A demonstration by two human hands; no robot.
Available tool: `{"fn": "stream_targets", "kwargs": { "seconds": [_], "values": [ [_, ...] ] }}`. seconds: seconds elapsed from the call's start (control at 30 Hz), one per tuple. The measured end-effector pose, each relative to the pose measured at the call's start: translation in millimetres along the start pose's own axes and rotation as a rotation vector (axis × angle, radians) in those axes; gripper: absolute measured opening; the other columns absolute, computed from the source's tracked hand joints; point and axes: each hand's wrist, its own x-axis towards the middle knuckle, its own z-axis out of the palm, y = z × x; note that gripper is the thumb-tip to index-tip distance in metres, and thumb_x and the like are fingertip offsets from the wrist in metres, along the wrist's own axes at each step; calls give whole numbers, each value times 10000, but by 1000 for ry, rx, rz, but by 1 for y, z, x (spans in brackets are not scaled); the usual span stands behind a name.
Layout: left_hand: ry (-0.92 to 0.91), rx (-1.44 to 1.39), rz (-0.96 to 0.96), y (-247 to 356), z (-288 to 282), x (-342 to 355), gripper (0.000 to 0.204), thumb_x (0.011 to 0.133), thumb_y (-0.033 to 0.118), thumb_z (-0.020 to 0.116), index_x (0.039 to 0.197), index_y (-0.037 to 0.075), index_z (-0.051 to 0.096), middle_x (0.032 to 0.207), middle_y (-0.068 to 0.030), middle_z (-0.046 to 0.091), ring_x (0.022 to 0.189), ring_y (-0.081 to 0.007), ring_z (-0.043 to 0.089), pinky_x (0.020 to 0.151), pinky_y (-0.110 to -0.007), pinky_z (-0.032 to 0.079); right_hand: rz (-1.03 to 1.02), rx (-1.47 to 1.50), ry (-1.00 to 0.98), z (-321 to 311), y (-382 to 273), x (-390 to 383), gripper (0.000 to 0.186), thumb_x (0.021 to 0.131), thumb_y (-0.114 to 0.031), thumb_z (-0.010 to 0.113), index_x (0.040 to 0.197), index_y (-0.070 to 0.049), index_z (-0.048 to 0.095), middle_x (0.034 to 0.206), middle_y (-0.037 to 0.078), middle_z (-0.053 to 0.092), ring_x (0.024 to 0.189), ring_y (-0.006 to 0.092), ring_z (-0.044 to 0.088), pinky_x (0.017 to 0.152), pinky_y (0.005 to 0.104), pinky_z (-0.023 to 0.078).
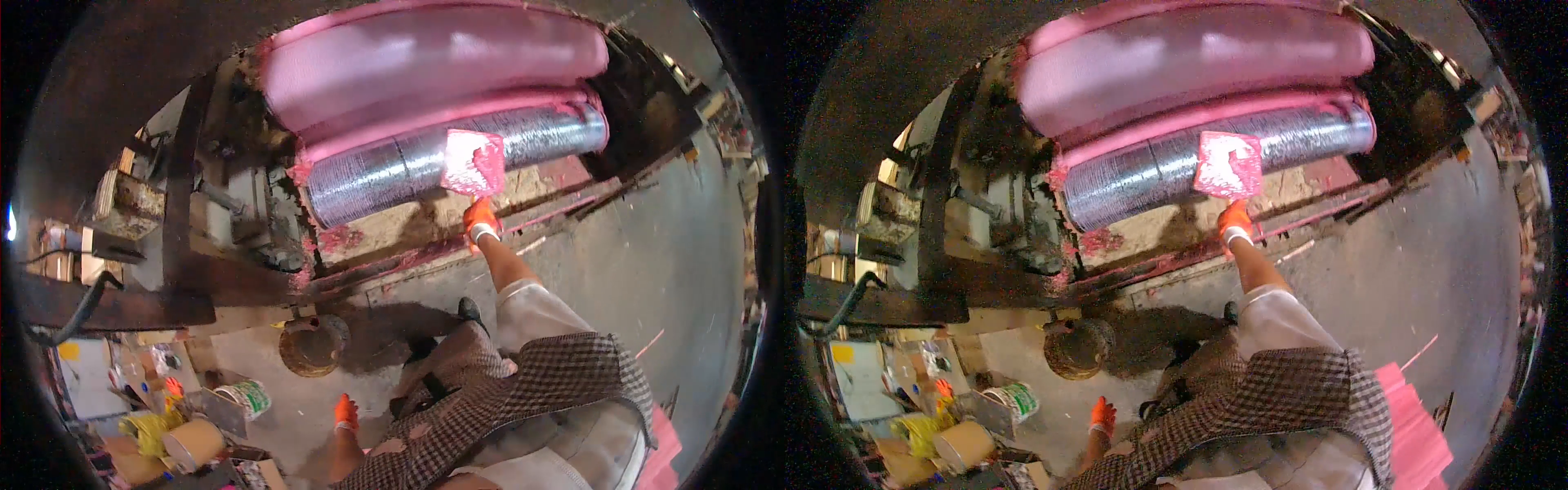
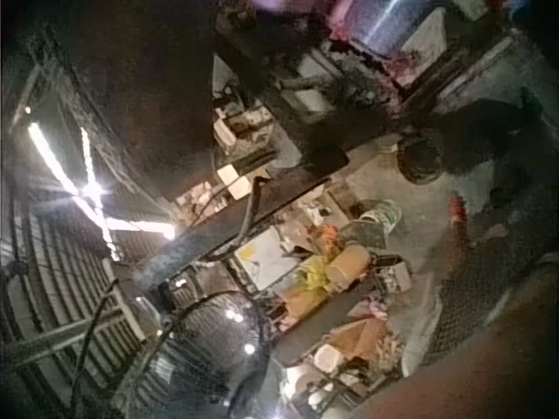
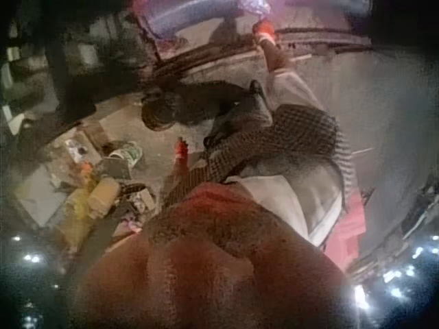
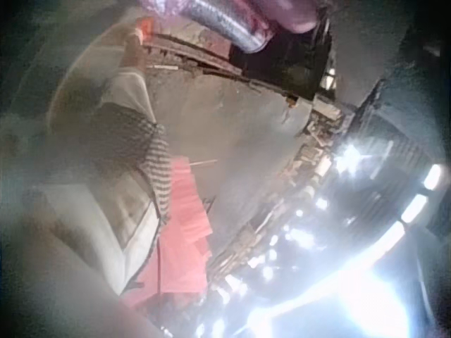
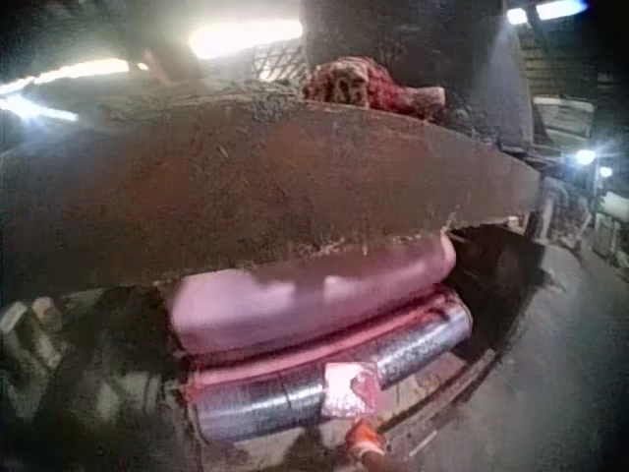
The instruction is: Feeding veneer sheets into a rolling machine, cleaning the rollers with a scraper, and transporting a stack of veneer on a rack.
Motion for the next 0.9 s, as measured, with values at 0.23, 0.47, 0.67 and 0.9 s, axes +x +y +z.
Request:
{"fn": "stream_targets", "kwargs": {
  "seconds": [0.23,0.47,0.67,0.9],
  "values": [
    [-63,138,-57,61,48,36,519,969,574,547,1266,148,565,951,-44,650,763,-162,565,629,-333,433,318,1483,417,-45,3,-119,365,960,-325,495,1255,-111,531,1116,212,648,1069,403,631,892,470,504],
    [-263,335,749,167,124,32,335,1029,357,474,1111,69,624,1110,-10,649,979,-217,598,808,-385,480,-911,2669,238,-162,32,-100,396,964,-462,567,1128,-103,602,751,44,575,639,194,598,595,355,529],
    [-453,250,635,276,222,-156,597,1002,413,581,1468,62,453,1438,-101,527,1323,-225,509,1105,-364,393,-236,2895,-221,-96,4,-54,560,898,-614,612,1003,-66,566,760,96,597,592,244,605,549,390,531],
    [-745,295,437,296,288,-214,673,1009,498,534,1524,93,380,1487,-148,493,1347,-276,505,1125,-399,374,-196,2996,-94,-93,-44,-90,711,872,-678,631,1151,-30,543,861,140,638,655,267,671,596,440,566]
  ]
}}
